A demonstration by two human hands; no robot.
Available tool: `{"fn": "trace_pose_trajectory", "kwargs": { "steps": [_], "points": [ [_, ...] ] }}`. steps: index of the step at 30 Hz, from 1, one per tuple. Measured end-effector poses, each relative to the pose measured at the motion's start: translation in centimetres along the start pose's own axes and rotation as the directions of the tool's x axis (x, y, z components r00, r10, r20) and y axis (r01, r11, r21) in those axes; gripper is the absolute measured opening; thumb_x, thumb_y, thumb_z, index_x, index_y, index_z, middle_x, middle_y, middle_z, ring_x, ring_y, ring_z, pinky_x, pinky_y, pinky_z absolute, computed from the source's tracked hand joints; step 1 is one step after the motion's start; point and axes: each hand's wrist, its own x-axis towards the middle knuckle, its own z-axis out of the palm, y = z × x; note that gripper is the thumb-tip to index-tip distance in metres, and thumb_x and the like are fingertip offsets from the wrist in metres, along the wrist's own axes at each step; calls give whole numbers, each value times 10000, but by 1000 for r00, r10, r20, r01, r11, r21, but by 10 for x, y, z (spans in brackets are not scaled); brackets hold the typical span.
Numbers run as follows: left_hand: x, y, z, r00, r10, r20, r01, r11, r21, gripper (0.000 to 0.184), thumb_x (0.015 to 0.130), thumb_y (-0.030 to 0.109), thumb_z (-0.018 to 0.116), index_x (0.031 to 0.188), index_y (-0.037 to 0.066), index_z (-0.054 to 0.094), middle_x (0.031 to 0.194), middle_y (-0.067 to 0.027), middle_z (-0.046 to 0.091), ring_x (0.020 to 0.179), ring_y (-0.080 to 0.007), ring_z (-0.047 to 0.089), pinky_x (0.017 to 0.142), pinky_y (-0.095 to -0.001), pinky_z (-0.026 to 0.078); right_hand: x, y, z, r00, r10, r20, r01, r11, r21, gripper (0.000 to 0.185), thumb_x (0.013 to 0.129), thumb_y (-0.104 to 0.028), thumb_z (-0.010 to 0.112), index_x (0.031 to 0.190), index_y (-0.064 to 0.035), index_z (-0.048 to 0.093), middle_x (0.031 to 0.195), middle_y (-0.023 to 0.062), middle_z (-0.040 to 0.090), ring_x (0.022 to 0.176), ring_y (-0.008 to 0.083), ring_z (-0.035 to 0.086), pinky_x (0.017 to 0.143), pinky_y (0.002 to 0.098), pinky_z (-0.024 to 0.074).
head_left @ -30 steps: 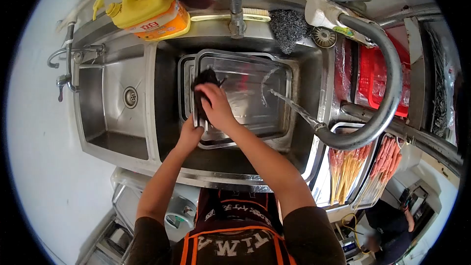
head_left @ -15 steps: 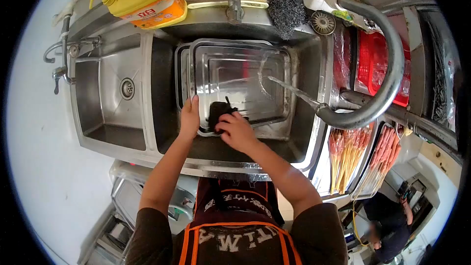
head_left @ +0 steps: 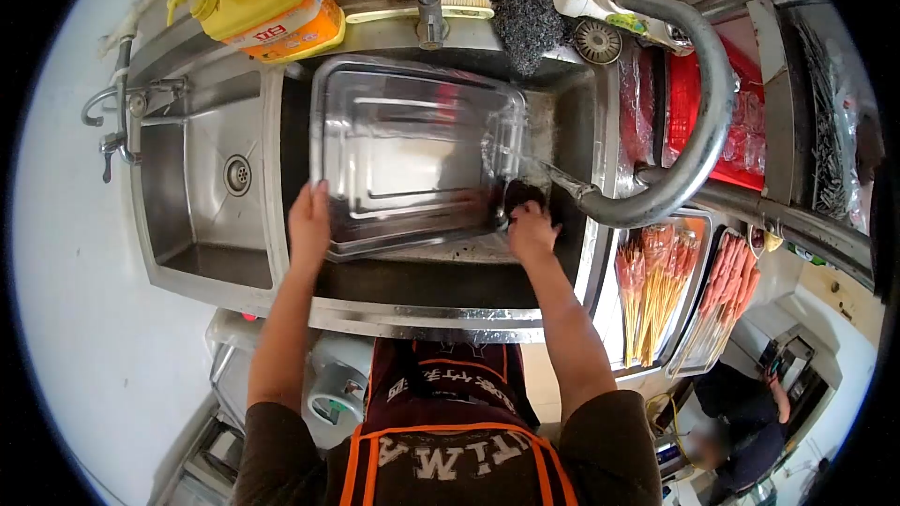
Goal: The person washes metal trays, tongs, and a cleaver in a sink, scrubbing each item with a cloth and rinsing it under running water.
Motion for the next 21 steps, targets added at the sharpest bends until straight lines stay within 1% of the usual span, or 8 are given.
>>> {"fn": "trace_pose_trajectory", "kwargs": {
  "steps": [2,4,6,8,10,16,18,21],
  "points": [
    [-2,24,-27,999,-30,-39,30,1000,0,327,920,290,454,863,-18,547,673,-42,532,640,-100,476,585,-257,402,12,4,-6,1000,21,-6,-22,991,-135,218,806,-213,536,1012,-175,598,1156,82,479,1123,338,429,869,540,402],
    [12,-5,-45,999,1,-40,-2,1000,-22,334,921,303,449,849,-8,547,656,-35,523,615,-102,487,560,-255,402,37,16,1,927,-60,-370,236,860,452,292,847,-297,524,1067,-117,591,1151,118,528,1078,329,480,831,446,439],
    [14,-11,-47,999,28,-42,-30,998,-52,341,922,315,445,834,2,547,638,-28,515,589,-103,498,535,-253,402,61,13,3,971,-34,-237,234,329,915,401,864,-360,524,1142,-72,548,1121,96,571,979,268,550,803,359,441],
    [10,-2,-45,993,-121,8,121,987,-108,340,924,321,440,832,10,543,626,-11,493,581,-106,487,527,-248,397,68,1,-14,994,-4,112,-111,90,990,372,881,-320,523,1153,-65,534,1082,49,582,954,189,557,807,323,427],
    [23,-49,-40,988,-144,63,151,980,-128,334,927,316,427,889,12,560,723,-14,528,735,-93,478,665,-246,401,86,31,6,997,-70,-10,8,-30,1000,305,887,-184,531,1144,-19,527,1034,34,585,957,131,525,828,283,410],
    [25,-96,29,972,-223,78,236,921,-310,353,894,341,480,936,2,567,752,-46,546,704,-112,463,660,-284,407,15,16,-78,983,92,-158,163,-52,985,271,881,-126,530,1107,24,540,1052,56,582,972,129,511,872,249,371],
    [33,-112,51,926,-327,190,364,906,-216,416,888,330,493,1143,2,506,1002,-79,566,886,-145,519,774,-265,419,12,28,-79,923,200,-327,308,124,943,294,884,-138,529,1123,33,532,1049,63,582,965,125,509,865,250,373],
    [29,-102,72,926,-299,228,309,951,-7,272,840,243,564,952,-3,535,771,-79,553,692,-167,477,649,-312,411,-20,21,-112,913,185,-363,296,312,903,319,860,-16,495,1167,65,470,1077,94,550,997,149,500,905,263,355]
  ]
}}
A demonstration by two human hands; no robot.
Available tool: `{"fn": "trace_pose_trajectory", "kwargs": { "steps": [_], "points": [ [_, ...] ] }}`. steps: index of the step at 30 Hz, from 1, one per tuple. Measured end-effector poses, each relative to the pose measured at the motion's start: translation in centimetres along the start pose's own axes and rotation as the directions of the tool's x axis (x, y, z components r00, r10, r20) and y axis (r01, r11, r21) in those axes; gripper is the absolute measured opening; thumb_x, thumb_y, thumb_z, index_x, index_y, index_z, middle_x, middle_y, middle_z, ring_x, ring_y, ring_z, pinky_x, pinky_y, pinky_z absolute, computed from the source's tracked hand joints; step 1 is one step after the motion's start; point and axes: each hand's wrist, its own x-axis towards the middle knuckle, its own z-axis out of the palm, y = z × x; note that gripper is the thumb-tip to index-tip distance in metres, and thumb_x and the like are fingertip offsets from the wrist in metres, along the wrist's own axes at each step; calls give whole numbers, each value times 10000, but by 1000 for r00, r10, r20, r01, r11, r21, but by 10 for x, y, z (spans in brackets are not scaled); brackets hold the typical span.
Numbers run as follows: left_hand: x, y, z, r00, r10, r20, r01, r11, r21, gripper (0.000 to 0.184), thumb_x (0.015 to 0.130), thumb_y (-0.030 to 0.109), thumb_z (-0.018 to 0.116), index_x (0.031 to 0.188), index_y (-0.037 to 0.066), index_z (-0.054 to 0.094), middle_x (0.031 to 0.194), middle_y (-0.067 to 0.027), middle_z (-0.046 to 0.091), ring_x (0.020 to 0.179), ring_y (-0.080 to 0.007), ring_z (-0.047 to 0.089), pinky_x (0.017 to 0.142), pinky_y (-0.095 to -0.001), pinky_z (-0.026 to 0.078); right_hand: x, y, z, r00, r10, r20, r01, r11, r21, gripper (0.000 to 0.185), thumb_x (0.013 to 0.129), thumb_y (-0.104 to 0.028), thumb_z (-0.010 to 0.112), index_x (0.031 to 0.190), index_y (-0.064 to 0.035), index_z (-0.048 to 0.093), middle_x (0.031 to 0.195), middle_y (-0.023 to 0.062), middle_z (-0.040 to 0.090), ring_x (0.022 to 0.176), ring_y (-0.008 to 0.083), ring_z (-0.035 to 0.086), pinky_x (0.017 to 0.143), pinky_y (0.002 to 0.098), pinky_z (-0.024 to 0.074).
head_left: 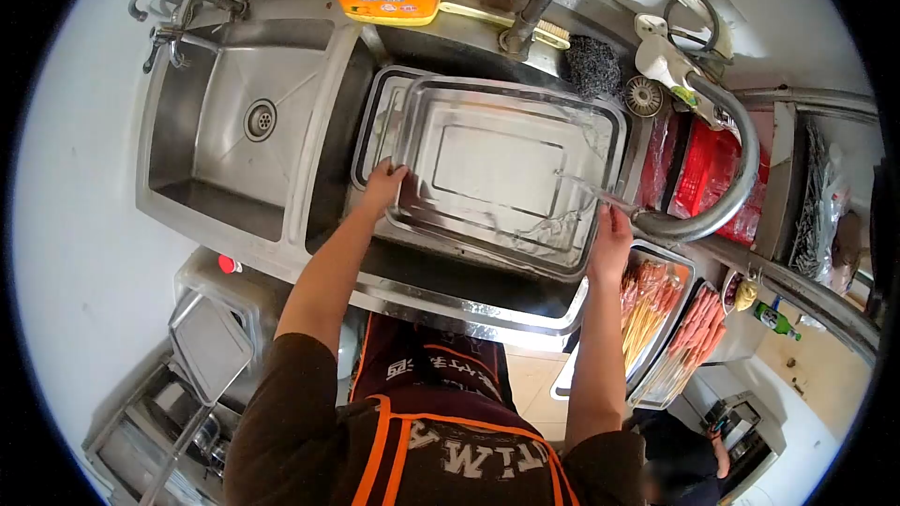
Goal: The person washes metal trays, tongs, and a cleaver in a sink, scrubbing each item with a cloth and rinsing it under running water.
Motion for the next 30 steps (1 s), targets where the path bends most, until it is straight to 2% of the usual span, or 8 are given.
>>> {"fn": "trace_pose_trajectory", "kwargs": {
  "steps": [3,11,15,18,22,24,27,30],
  "points": [
    [12,-13,30,985,-10,175,87,896,-436,228,849,195,549,981,9,542,819,-61,561,708,-168,501,672,-316,419,-14,-33,-9,998,53,-20,-54,998,-30,297,866,-25,495,1144,77,490,1079,90,549,1007,137,487,900,249,352],
    [46,-47,46,894,-164,417,393,737,-550,463,867,365,492,1187,34,449,1184,-150,476,1106,-250,433,897,-408,366,-40,-39,-29,998,68,-7,-69,997,-44,315,882,-65,494,1180,37,493,1060,71,576,971,125,508,858,231,374],
    [-45,72,-18,904,-371,211,423,721,-549,640,839,403,534,1295,-2,341,1365,-122,321,1247,-249,309,1028,-416,216,-40,-15,-42,997,-50,66,81,769,-634,382,887,-181,516,1202,32,480,1066,122,580,974,162,534,844,249,394],
    [-46,53,-51,993,-111,40,109,729,-675,482,799,271,550,1185,11,427,1256,-91,373,1175,-228,328,992,-371,213,-30,-19,-28,854,501,141,-500,865,-48,406,905,-262,457,1204,12,463,1110,181,555,1041,250,508,870,334,408],
    [-50,45,-84,963,248,-105,-265,805,-531,326,789,55,464,1105,3,523,1210,-95,468,1126,-200,394,968,-272,271,4,0,-13,579,671,464,-792,327,516,507,884,-356,476,1249,-12,404,1180,189,511,1097,266,484,923,368,404],
    [-51,47,-89,967,218,-131,-248,694,-676,332,789,25,445,1111,10,523,1160,-70,488,1007,-171,462,934,-278,298,16,5,-7,626,572,530,-776,387,498,507,876,-353,490,1238,-7,416,1189,177,505,1097,267,483,932,372,401],
    [-57,40,-105,702,703,109,-664,703,-256,392,810,57,495,1197,111,517,1410,-106,225,1239,-216,332,1020,-314,256,40,28,-8,674,266,689,-676,599,429,467,855,-273,530,1240,-26,434,1148,124,527,1063,236,495,925,343,403],
    [-59,31,-100,887,414,204,-376,904,-202,506,822,26,484,1309,147,416,1448,-129,142,1286,-254,286,1034,-322,247,52,33,-13,699,484,526,-663,714,224,404,833,-128,553,1214,-22,469,1100,58,539,994,161,506,885,284,408]
  ]
}}
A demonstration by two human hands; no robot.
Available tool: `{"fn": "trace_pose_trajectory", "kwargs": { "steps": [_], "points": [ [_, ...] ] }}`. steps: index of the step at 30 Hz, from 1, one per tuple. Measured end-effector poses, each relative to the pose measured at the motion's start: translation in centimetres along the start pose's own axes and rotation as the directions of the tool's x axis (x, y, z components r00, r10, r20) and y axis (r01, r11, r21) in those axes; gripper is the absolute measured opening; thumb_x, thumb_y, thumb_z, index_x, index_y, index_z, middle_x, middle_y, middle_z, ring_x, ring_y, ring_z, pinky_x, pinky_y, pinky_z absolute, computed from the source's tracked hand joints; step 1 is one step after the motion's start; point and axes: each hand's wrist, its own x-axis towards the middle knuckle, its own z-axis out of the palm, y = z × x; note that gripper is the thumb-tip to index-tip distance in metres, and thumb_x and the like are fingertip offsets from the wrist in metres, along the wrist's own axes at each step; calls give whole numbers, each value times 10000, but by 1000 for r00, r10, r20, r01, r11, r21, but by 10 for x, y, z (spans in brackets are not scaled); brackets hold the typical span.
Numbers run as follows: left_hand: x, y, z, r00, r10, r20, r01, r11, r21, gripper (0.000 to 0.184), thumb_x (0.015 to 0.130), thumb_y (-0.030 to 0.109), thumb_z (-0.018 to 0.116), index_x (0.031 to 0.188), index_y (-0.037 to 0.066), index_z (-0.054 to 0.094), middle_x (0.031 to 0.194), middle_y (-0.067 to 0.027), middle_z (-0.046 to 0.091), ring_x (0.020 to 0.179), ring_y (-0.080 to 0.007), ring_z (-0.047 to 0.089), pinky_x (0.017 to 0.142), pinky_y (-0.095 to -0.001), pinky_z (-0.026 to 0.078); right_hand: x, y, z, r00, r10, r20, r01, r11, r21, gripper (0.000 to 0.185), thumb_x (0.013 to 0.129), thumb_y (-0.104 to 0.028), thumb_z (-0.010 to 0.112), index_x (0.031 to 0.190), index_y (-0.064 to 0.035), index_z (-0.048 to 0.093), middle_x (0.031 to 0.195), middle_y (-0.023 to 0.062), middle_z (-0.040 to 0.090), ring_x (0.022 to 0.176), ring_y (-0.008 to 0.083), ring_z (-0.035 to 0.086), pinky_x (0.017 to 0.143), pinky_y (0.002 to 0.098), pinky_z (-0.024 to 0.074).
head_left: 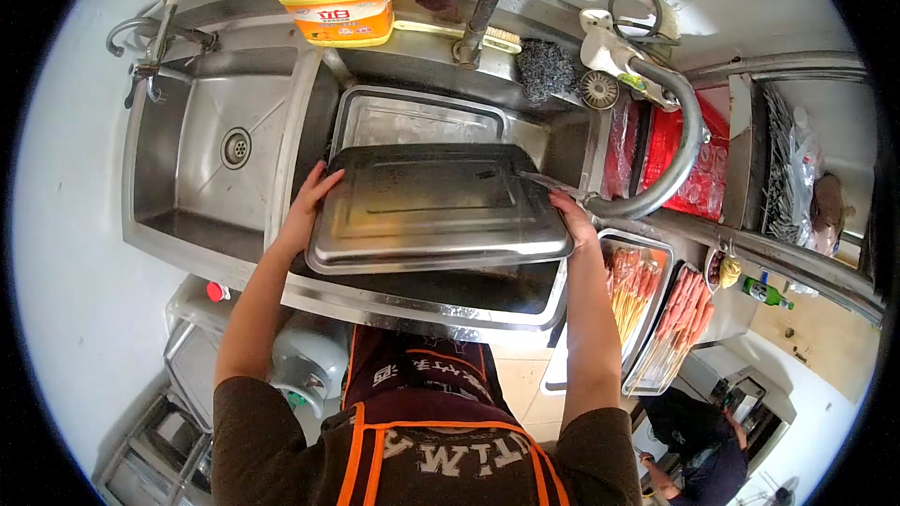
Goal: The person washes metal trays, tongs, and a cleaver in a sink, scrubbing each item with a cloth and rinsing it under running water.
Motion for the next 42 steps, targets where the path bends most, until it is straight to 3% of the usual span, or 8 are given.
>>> {"fn": "trace_pose_trajectory", "kwargs": {
  "steps": [5,7,12,24,35,37,41,42],
  "points": [
    [5,-47,15,973,230,4,-215,899,381,520,876,59,431,1370,137,289,1325,-153,374,1227,-236,363,998,-309,305,-16,3,6,986,-143,-91,144,990,5,348,857,-80,526,1197,-28,477,1100,75,553,992,174,528,882,299,426],
    [10,-61,18,912,-380,156,411,840,-354,537,896,115,428,1390,131,217,1147,-98,504,1047,-188,477,887,-293,393,-26,10,3,963,-223,-153,223,975,-18,320,884,-76,487,1199,-17,470,1130,74,552,1006,158,532,885,284,428],
    [36,-62,50,841,-517,161,523,701,-485,425,947,364,294,1166,44,469,1024,-57,549,896,-170,515,839,-335,387,-29,31,-6,949,-246,-199,255,967,19,282,868,-62,519,1149,-45,513,1074,30,570,989,143,515,867,290,418],
    [70,-99,84,890,-454,-37,266,583,-768,392,907,369,460,1077,18,505,900,-39,573,804,-143,538,723,-284,432,-62,43,-4,941,-298,-163,310,949,54,268,899,-71,457,1161,-84,513,1088,23,573,1002,147,524,892,302,397],
    [27,14,14,873,-376,-310,225,875,-428,402,909,373,458,908,4,617,766,-2,572,706,-93,495,657,-234,397,-22,69,14,969,-183,-165,155,973,-171,545,902,-270,492,1341,-17,291,1288,112,427,1204,196,384,1000,326,283],
    [26,15,19,875,-302,-379,134,902,-410,411,915,361,448,908,-14,614,766,-24,584,700,-105,502,667,-250,406,-5,76,-1,936,-324,-137,214,834,-509,544,897,-234,493,1334,13,284,1290,144,422,1215,219,378,999,309,288],
    [18,21,28,891,-194,-411,109,969,-221,414,918,336,443,867,-45,597,755,-40,569,703,-111,478,673,-261,401,-9,70,24,870,-480,-114,321,726,-608,550,850,-165,551,1323,-14,313,1269,172,431,1184,271,403,985,349,315],
    [14,25,22,896,-190,-400,159,981,-110,412,919,340,436,826,-31,588,717,-26,537,681,-106,447,654,-262,393,4,97,7,749,-657,86,189,87,-978,567,837,-199,573,1328,-61,325,1243,178,448,1157,316,418,951,372,363]
  ]
}}
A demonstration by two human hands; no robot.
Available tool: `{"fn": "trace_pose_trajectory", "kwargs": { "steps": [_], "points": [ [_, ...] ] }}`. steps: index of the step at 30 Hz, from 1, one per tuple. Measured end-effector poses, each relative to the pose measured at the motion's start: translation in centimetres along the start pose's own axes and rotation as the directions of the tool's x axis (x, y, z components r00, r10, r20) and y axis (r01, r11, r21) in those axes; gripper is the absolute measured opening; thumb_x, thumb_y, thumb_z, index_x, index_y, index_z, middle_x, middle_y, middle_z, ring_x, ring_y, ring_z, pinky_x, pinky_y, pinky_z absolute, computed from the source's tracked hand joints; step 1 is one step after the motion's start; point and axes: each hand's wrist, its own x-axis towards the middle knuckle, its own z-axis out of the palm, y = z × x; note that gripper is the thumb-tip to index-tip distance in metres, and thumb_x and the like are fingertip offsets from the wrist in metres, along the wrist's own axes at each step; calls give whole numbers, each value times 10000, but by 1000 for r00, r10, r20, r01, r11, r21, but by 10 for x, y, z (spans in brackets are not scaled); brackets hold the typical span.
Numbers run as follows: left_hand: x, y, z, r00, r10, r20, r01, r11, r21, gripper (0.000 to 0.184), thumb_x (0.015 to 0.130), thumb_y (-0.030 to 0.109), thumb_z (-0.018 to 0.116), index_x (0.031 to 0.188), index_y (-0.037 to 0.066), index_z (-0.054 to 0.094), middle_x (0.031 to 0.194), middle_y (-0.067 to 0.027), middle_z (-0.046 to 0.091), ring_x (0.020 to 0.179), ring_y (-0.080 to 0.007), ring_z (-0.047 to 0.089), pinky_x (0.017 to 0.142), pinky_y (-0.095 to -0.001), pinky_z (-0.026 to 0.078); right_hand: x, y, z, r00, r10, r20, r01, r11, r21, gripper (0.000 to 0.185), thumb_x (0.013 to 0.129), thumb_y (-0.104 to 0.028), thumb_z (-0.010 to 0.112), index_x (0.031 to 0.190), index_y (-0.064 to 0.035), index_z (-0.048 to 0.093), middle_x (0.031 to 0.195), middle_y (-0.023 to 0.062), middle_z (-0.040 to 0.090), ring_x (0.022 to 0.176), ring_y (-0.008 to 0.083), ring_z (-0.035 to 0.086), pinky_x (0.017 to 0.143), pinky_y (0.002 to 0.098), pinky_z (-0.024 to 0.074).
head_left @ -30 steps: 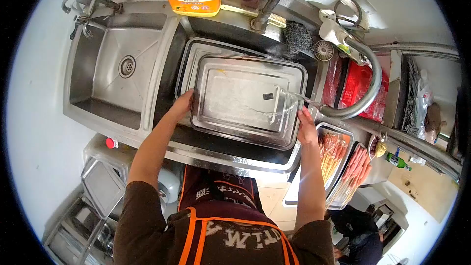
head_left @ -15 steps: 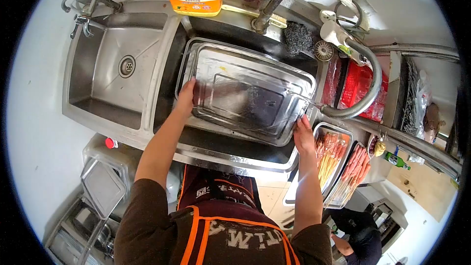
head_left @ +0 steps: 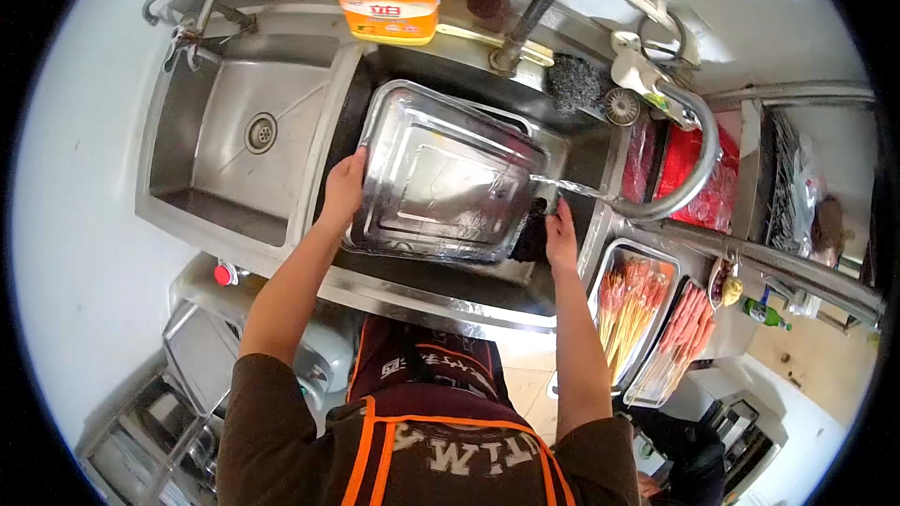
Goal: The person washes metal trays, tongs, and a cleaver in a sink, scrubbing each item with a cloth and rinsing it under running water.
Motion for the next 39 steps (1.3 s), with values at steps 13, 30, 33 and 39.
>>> {"fn": "trace_pose_trajectory", "kwargs": {
  "steps": [13,30,33,39],
  "points": [
    [-3,15,7,992,-1,126,-22,983,185,407,935,320,402,877,-44,575,745,-44,564,703,-114,483,672,-267,402,0,-72,-1,987,154,-52,-101,834,543,424,725,-179,640,1108,-31,538,1014,193,594,880,334,595,762,394,478],
    [-17,6,50,979,204,25,-203,937,283,416,938,280,385,680,-41,436,579,-149,403,540,-225,350,549,-358,346,87,-141,72,941,-10,-339,163,889,427,432,707,3,491,1139,15,484,1274,191,410,1161,381,397,987,428,320],
    [-16,3,47,988,148,32,-152,954,258,415,938,280,393,683,-43,445,578,-128,404,550,-198,353,552,-343,348,80,-76,80,942,34,-333,69,954,293,414,726,27,458,1139,15,483,1263,205,421,1144,388,412,968,402,348],
    [-18,18,43,989,135,65,-145,968,207,401,938,280,402,719,-45,486,599,-56,418,587,-129,360,561,-305,352,48,-40,36,648,689,323,-760,607,231,363,855,-74,432,1210,-10,465,1244,221,436,1120,366,431,925,418,363]
  ]
}}
